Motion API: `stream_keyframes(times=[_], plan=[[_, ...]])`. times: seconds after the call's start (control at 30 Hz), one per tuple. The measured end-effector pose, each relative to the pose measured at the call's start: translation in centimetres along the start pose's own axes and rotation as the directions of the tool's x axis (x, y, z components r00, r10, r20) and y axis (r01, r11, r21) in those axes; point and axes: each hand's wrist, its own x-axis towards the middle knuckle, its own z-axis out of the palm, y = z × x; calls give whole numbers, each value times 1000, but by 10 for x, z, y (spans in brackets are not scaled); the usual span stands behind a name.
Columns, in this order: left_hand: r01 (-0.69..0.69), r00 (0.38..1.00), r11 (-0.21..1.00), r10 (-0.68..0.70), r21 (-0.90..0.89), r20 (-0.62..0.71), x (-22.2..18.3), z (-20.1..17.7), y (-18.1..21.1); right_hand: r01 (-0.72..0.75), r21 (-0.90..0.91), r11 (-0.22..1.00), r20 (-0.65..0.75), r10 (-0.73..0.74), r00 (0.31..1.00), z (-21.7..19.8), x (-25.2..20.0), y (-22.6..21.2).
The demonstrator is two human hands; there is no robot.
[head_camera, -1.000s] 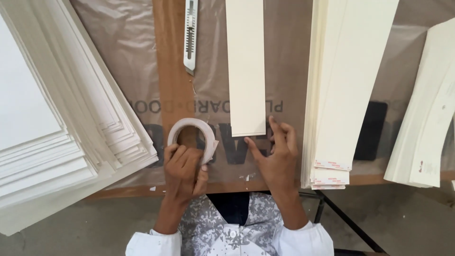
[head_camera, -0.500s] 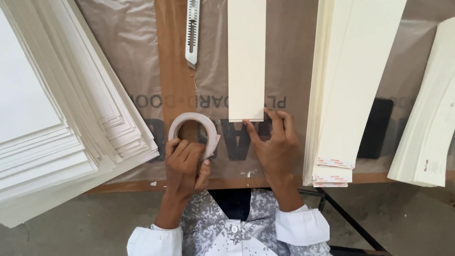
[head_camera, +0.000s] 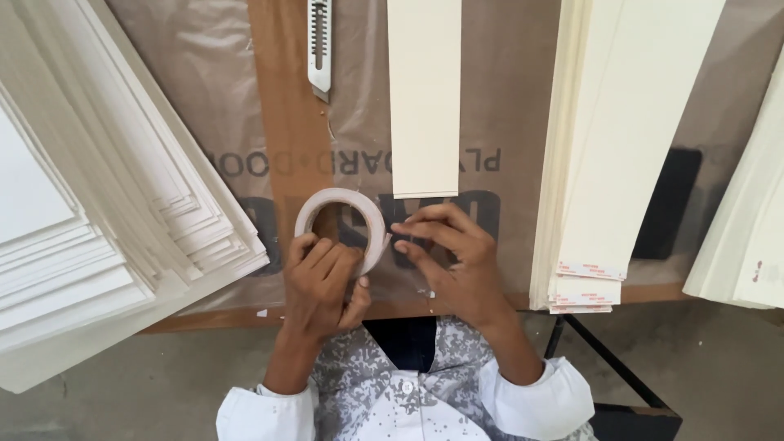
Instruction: Applying double-sided adhesive tape to long strips of paper cardstock.
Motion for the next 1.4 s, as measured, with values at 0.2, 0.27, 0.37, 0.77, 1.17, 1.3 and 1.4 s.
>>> stream_keyframes(times=[0.2,0.27,0.37,0.77,1.17,1.3,1.4], plan=[[4,999,1000,-5,21,35,1,-1,0,-74,27,997,9,74,997,2,2,1],[9,999,1000,-11,27,48,1,0,1,-112,-1,994,10,112,994,-1,0,0],[40,996,997,-46,73,80,4,1,2,-152,-60,987,7,152,988,-7,-4,3],[-82,997,891,77,447,28,61,-2,-9,-184,-257,949,-283,108,953,-27,15,37],[-74,993,848,17,525,113,73,-7,5,-268,-255,929,-326,179,928,-24,24,31],[-87,991,847,18,524,136,73,-8,6,-276,-301,913,-345,165,924,-22,25,31],[-96,989,838,20,536,146,72,-7,5,-279,-321,905,-345,162,924,-22,26,31]])
